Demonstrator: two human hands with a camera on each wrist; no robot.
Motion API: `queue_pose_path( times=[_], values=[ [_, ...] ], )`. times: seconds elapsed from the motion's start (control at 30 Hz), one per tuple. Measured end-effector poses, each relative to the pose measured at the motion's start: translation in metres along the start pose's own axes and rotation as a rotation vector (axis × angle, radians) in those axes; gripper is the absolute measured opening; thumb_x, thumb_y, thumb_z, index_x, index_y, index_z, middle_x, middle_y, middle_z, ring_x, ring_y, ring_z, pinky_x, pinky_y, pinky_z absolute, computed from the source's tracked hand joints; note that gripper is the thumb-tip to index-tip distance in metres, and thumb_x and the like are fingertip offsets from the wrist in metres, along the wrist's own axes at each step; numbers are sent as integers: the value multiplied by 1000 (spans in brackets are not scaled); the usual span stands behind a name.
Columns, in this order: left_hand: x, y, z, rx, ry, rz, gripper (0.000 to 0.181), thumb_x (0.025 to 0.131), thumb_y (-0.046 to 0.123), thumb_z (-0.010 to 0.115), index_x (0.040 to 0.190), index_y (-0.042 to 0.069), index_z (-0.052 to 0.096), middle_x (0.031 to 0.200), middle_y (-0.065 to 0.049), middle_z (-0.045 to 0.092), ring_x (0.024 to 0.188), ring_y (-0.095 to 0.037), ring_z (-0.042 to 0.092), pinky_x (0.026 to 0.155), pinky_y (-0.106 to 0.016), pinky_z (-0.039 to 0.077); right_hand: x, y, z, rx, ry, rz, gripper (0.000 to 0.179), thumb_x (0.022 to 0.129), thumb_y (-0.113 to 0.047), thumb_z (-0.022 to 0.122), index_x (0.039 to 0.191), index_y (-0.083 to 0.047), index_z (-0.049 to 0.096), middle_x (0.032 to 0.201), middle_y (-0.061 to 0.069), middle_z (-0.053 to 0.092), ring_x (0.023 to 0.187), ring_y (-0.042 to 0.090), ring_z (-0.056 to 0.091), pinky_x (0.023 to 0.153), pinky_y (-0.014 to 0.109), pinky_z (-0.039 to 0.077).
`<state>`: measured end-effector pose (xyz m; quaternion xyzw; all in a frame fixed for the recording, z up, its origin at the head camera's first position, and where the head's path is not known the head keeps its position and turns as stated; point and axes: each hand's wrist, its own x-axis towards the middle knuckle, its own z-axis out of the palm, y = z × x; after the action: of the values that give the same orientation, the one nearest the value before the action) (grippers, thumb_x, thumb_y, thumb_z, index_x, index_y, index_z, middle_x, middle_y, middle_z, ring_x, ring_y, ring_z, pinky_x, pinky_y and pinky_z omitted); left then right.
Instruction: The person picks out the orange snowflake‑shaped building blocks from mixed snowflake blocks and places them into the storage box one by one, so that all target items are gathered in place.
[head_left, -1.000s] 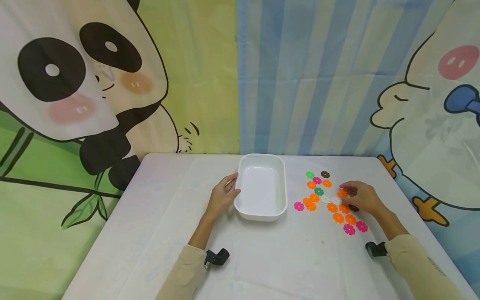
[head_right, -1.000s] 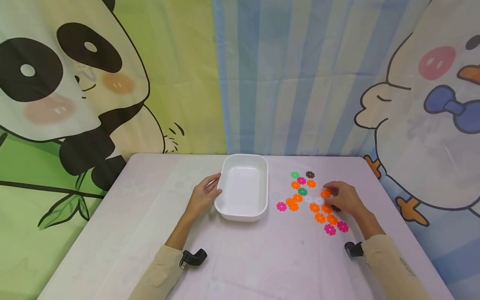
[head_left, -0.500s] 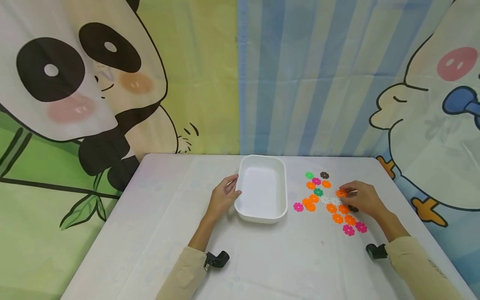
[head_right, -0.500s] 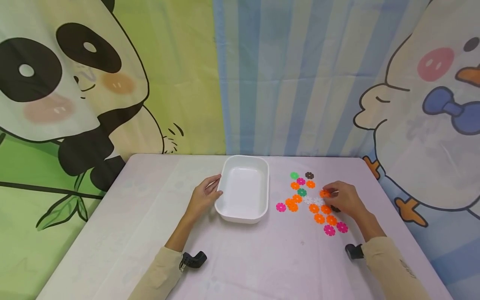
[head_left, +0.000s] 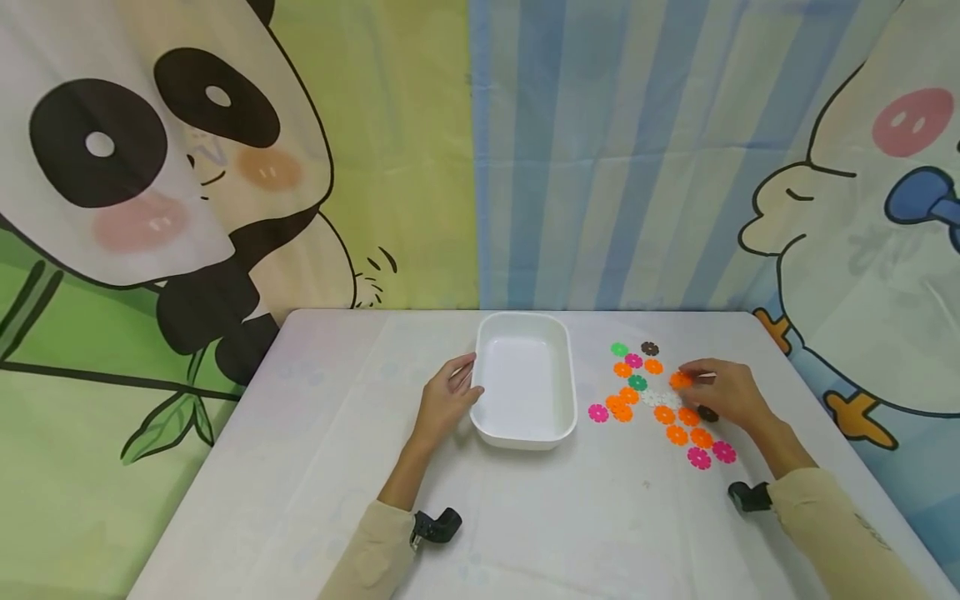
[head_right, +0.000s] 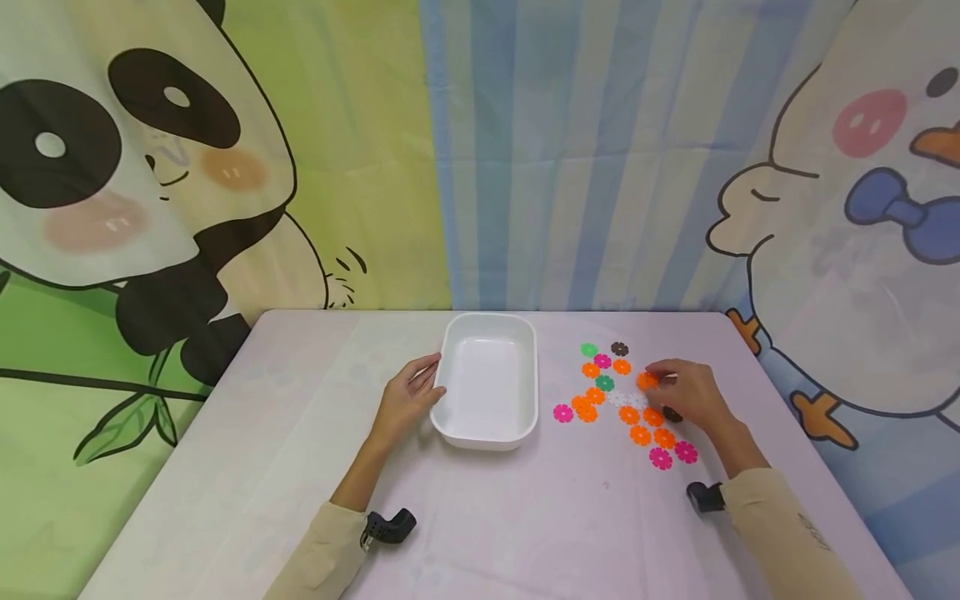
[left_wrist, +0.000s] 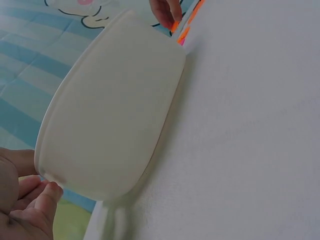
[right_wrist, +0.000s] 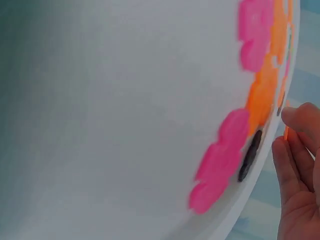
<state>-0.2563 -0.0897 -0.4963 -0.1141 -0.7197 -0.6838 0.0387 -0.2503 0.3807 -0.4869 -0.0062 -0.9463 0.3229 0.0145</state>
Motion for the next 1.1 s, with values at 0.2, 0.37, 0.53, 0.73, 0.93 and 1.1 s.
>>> queue_pose_path(
  times=[0.2,0.37,0.53,0.73,0.93,1.1],
  values=[
    [-1,0,-2,-13,-7,10,54,82,-6,70,133,-2,54,140,-15,52,128,-23,50,99,-21,45,11,-24,2,40,107,-81,42,85,-19,76,120,0,65,117,22,65,106,42,62,81,45,59],
    [-2,0,-4,-46,-5,-8,55,80,-7,71,132,-1,54,139,-16,52,128,-25,51,99,-22,46,28,-56,6,92,145,-193,37,83,-15,79,115,0,68,112,18,68,102,37,65,80,34,59],
    [-4,0,-4,-37,-12,-12,56,79,-6,73,132,-2,54,139,-15,53,127,-26,52,98,-22,46,45,-99,8,166,116,-219,38,82,-20,80,114,-3,69,112,15,68,103,33,66,69,29,61],
    [-6,3,-4,-17,-23,-14,56,79,-6,74,132,-3,53,138,-17,52,128,-27,51,99,-25,47,61,-155,12,235,85,-227,39,82,-24,80,116,-9,70,115,11,68,105,29,66,57,28,59],
    [-13,21,-6,-26,-53,-26,58,81,-10,70,134,-11,48,141,-27,47,130,-36,46,105,-38,43,78,-199,30,347,85,-312,33,80,-18,80,111,-7,72,112,8,69,102,26,67,77,34,61],
    [-16,34,-5,-42,-76,-6,57,81,-12,68,133,-14,45,141,-30,44,130,-39,45,106,-41,42,91,-228,52,427,98,-383,29,79,-12,80,107,-6,74,108,9,70,97,26,69,76,32,61]
  ],
)
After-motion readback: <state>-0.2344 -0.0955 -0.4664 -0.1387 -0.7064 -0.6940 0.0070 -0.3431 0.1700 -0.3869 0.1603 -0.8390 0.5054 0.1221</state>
